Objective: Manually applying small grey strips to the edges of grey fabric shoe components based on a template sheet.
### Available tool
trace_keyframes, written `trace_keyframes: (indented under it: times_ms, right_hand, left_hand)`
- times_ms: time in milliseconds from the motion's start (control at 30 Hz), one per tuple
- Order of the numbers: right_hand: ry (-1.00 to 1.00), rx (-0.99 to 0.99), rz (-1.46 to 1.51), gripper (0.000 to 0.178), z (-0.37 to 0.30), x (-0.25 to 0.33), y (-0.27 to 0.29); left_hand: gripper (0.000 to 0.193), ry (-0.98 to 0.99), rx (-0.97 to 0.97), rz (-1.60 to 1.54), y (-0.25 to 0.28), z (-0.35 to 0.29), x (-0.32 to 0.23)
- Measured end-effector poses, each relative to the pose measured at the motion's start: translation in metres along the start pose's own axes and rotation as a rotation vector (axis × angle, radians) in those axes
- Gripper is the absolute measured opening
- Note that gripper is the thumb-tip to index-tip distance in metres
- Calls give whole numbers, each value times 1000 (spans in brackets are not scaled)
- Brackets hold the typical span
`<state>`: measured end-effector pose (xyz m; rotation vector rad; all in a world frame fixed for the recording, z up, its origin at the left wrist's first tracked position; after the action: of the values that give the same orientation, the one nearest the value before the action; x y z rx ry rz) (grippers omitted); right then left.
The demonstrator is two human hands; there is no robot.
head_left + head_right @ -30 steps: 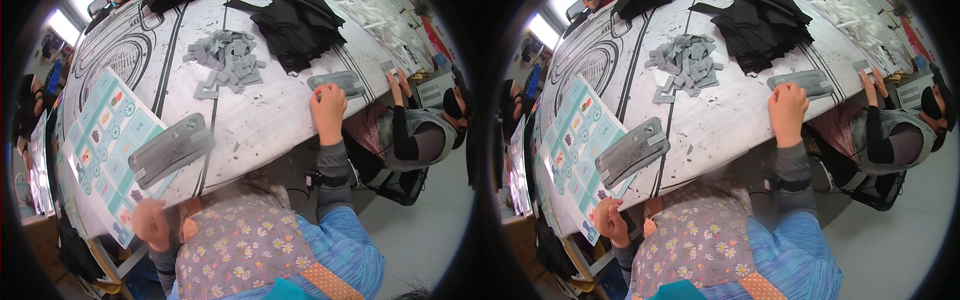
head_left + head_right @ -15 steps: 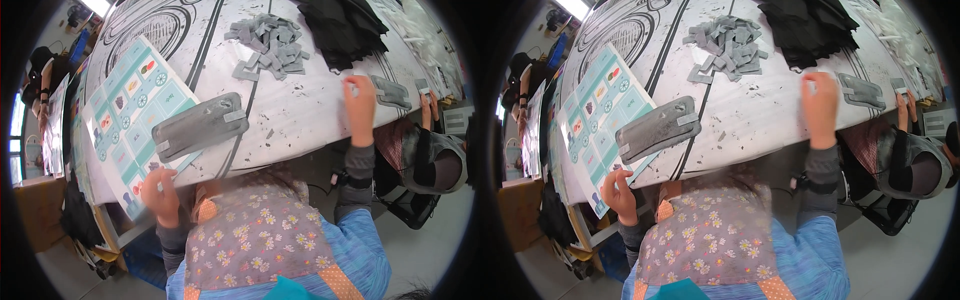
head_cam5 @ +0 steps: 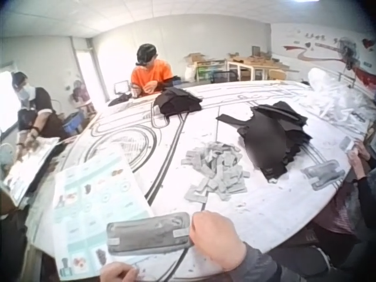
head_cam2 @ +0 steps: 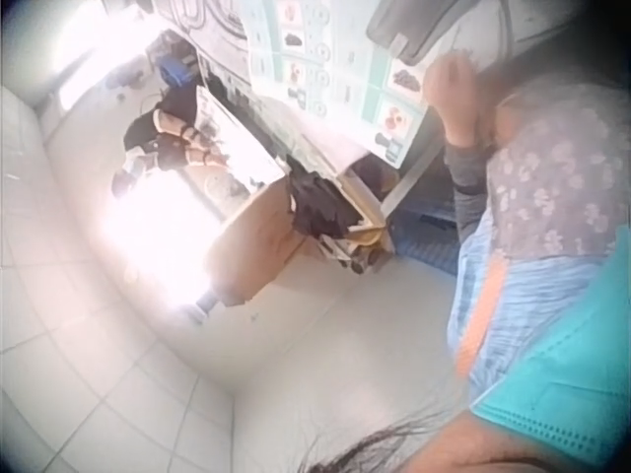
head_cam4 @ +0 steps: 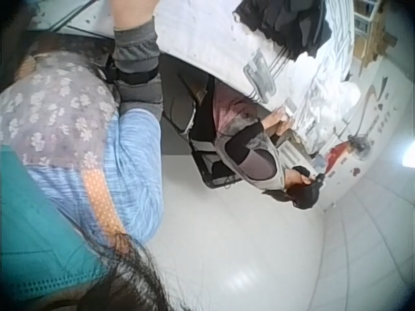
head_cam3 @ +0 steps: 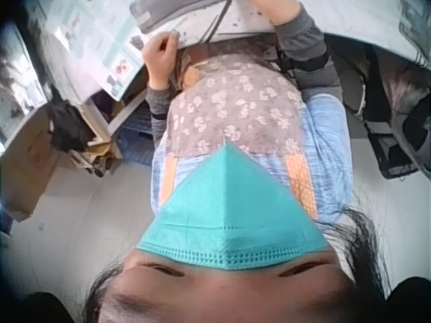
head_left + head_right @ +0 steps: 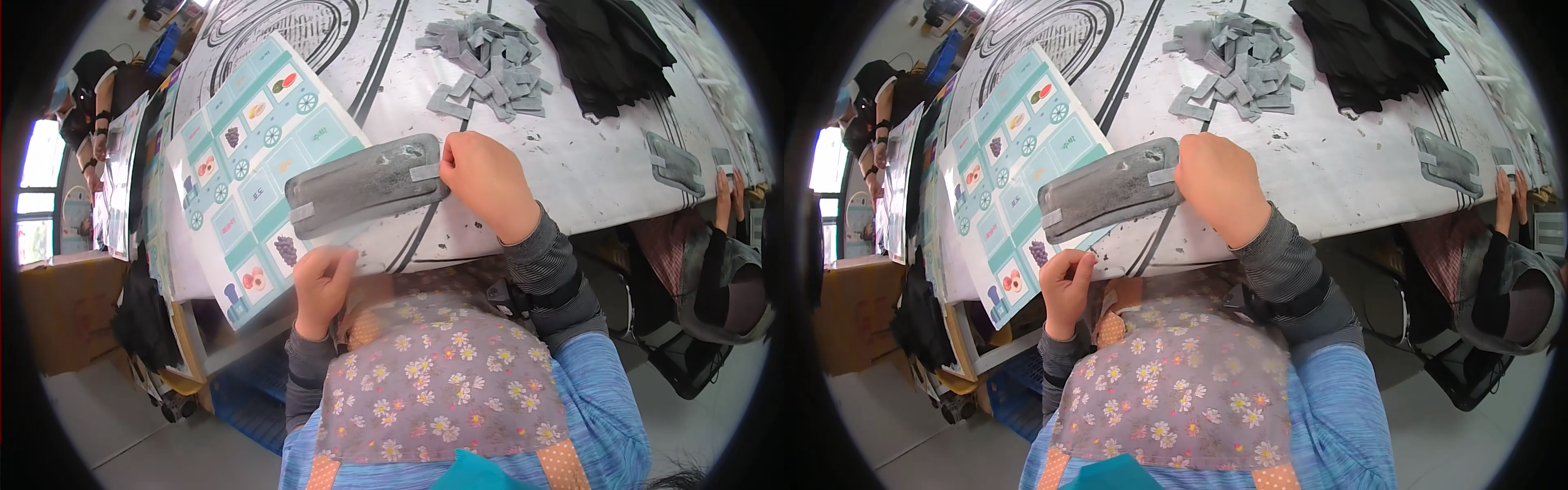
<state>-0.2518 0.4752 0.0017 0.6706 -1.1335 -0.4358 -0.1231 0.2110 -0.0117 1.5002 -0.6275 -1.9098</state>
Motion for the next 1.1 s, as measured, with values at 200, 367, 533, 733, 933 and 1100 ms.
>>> trace_keyframes:
  times_ms: [200, 367, 533, 733, 933, 1100]
  right_hand:
    - [-32, -14, -11, 10, 3, 5, -2]
    - [-30, 13, -10, 10, 5, 4, -4]
    - [-43, 8, -34, 9, -1, 9, 1]
    - [-24, 65, -33, 9, -1, 2, 5]
    - [-278, 106, -56, 13, -30, -2, 84]
    - [-456, -64, -163, 11, -57, -97, 162]
  left_hand:
    - [13, 9, 10, -7, 0, 8, -4]
    - [14, -52, 21, 10, 0, 6, 0]
    - [15, -57, 18, 22, -1, 4, -1]
    - [12, 12, 37, -10, -4, 8, -10]
    - [9, 5, 16, -4, 0, 0, -3]
    - [10, -55, 4, -21, -2, 8, 2]
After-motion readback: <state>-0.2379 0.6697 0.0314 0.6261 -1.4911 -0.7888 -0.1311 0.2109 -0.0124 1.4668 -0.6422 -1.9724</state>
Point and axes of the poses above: each hand's wrist, its own z-axis towards the middle knuckle, its own y-axis out of the back of the hand, x = y × z, the point moved 1 cm from there along z, towards the middle knuckle, and after that the axes turned 9 degrees about z, right-handed, at the moved point
